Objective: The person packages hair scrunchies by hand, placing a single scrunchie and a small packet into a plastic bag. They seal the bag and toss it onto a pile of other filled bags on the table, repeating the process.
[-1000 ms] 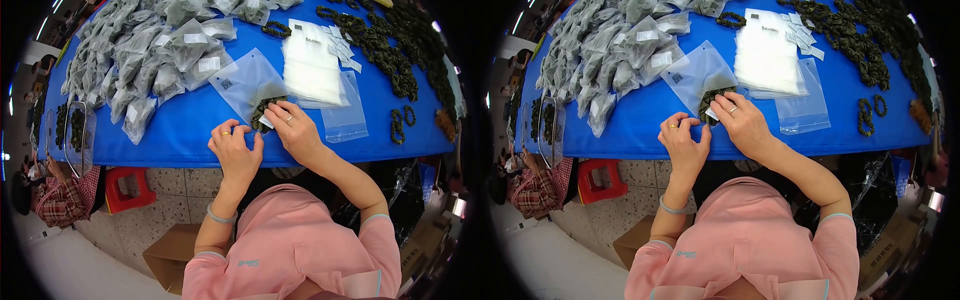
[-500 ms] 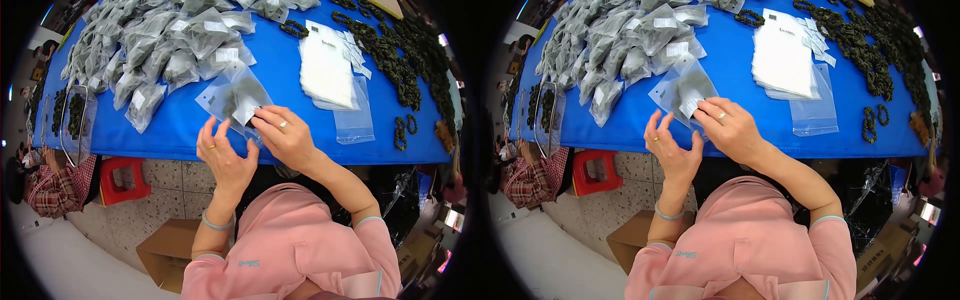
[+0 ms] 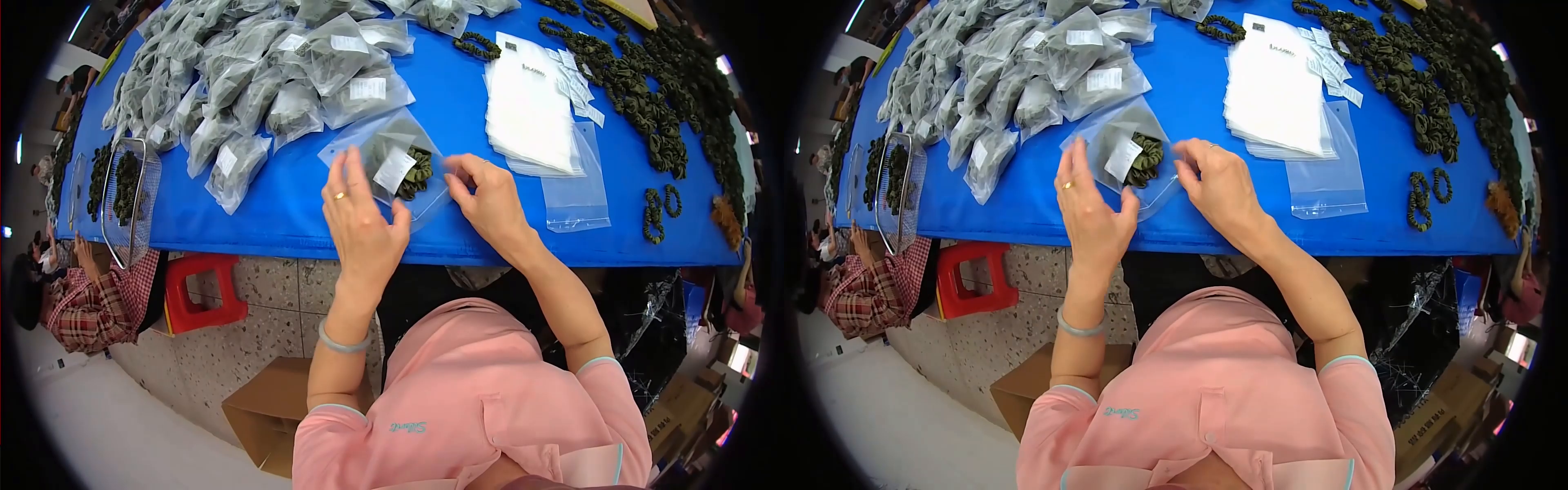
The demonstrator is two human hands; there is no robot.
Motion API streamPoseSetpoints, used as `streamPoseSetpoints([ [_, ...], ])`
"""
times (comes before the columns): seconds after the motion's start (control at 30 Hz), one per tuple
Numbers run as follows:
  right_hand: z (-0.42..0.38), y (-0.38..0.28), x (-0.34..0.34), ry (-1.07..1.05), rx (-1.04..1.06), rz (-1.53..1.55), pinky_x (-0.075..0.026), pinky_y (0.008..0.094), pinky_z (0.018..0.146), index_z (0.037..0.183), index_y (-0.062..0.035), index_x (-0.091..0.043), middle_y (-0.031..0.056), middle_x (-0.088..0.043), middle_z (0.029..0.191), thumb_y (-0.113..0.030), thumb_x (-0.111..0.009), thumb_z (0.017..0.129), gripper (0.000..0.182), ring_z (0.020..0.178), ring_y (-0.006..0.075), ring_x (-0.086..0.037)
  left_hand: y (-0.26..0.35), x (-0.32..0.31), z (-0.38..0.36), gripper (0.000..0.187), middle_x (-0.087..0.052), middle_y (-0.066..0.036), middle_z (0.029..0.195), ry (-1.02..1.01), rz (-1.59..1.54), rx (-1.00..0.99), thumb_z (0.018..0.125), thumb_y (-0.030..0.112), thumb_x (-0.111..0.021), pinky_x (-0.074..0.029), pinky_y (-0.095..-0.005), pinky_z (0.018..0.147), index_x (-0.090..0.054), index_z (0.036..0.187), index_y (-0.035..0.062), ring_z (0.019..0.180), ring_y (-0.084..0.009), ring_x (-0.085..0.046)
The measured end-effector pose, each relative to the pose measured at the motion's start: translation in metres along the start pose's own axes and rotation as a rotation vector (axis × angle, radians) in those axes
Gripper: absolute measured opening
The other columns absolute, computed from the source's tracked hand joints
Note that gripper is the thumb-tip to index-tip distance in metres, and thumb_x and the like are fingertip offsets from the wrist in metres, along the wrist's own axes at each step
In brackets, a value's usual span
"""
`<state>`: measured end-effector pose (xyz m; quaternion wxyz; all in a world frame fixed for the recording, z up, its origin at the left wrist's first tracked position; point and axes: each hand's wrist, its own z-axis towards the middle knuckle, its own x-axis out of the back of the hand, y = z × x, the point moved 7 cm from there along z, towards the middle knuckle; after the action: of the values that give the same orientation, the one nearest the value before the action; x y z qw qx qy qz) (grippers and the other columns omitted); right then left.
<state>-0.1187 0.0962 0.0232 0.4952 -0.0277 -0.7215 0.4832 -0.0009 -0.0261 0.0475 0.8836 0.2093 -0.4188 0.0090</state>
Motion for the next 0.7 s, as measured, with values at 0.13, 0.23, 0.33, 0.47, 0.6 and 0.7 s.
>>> streamPoseSetpoints([
  [0.13, -0.008, 0.002, 0.005, 0.004, 0.061, -0.067, -0.052, 0.0286, 0.071, 0.12, -0.0047, -0.062, 0.0115, -0.067, 0.108, -0.002, -0.073, 0.076, 0.045, 0.085, 0.0216, -0.064, -0.023, -0.003, -0.04, 0.013, -0.065, -0.006, 0.072, -0.28, -0.065, 0.449, 0.076, 0.009, -0.07, -0.044, -0.0314, 0.049, -0.059, 0.082, 0.0062, 0.052, -0.0227, -0.056],
  [0.23, -0.036, -0.014, 0.024, 0.303, 0.324, -0.089, -0.05, 0.0282, 0.064, 0.119, -0.0049, -0.06, 0.0109, -0.068, 0.093, -0.004, -0.076, 0.075, 0.047, 0.072, 0.019, -0.062, -0.01, -0.005, -0.05, 0.019, -0.055, -0.002, 0.051, -0.207, -0.314, 0.468, 0.08, 0.006, -0.068, -0.041, -0.0311, 0.045, -0.055, 0.067, 0.0061, 0.041, -0.0203, -0.045],
  [0.33, -0.027, -0.015, 0.013, 0.362, 0.28, -0.094, -0.048, 0.0278, 0.061, 0.119, -0.0048, -0.06, 0.0091, -0.066, 0.083, -0.005, -0.076, 0.076, 0.045, 0.067, 0.0176, -0.058, -0.001, -0.008, -0.054, 0.018, -0.054, -0.002, 0.052, -0.215, -0.411, 0.47, 0.081, 0.005, -0.068, -0.04, -0.0296, 0.045, -0.055, 0.068, 0.0049, 0.042, -0.0183, -0.044],
  [0.47, -0.015, -0.014, 0.005, 0.335, 0.159, -0.074, -0.045, 0.0273, 0.057, 0.116, -0.0044, -0.06, 0.007, -0.062, 0.073, -0.007, -0.077, 0.078, 0.042, 0.06, 0.0159, -0.053, 0.0, -0.006, -0.062, 0.018, -0.054, -0.002, 0.053, -0.196, -0.525, 0.517, 0.083, 0.004, -0.068, -0.038, -0.0273, 0.045, -0.056, 0.069, 0.0033, 0.043, -0.0149, -0.043],
  [0.6, -0.01, -0.002, -0.007, 0.094, -0.103, -0.01, -0.043, 0.0271, 0.054, 0.111, -0.0037, -0.062, 0.0057, -0.059, 0.069, -0.009, -0.077, 0.08, 0.035, 0.057, 0.015, -0.049, -0.011, -0.002, -0.072, 0.018, -0.054, -0.001, 0.054, -0.144, -0.587, 0.629, 0.086, 0.004, -0.067, -0.037, -0.0251, 0.046, -0.058, 0.071, 0.002, 0.046, -0.0106, -0.042],
  [0.7, -0.027, 0.014, 0.003, 0.116, -0.071, -0.137, -0.044, 0.0289, 0.051, 0.101, -0.006, -0.063, 0.0047, -0.062, 0.068, -0.012, -0.078, 0.079, 0.028, 0.055, 0.0171, -0.055, -0.011, -0.006, -0.08, 0.017, -0.055, 0.001, 0.055, -0.1, -0.719, 0.721, 0.089, 0.006, -0.066, -0.037, -0.0226, 0.047, -0.061, 0.074, 0.0002, 0.048, -0.0078, -0.043],
])
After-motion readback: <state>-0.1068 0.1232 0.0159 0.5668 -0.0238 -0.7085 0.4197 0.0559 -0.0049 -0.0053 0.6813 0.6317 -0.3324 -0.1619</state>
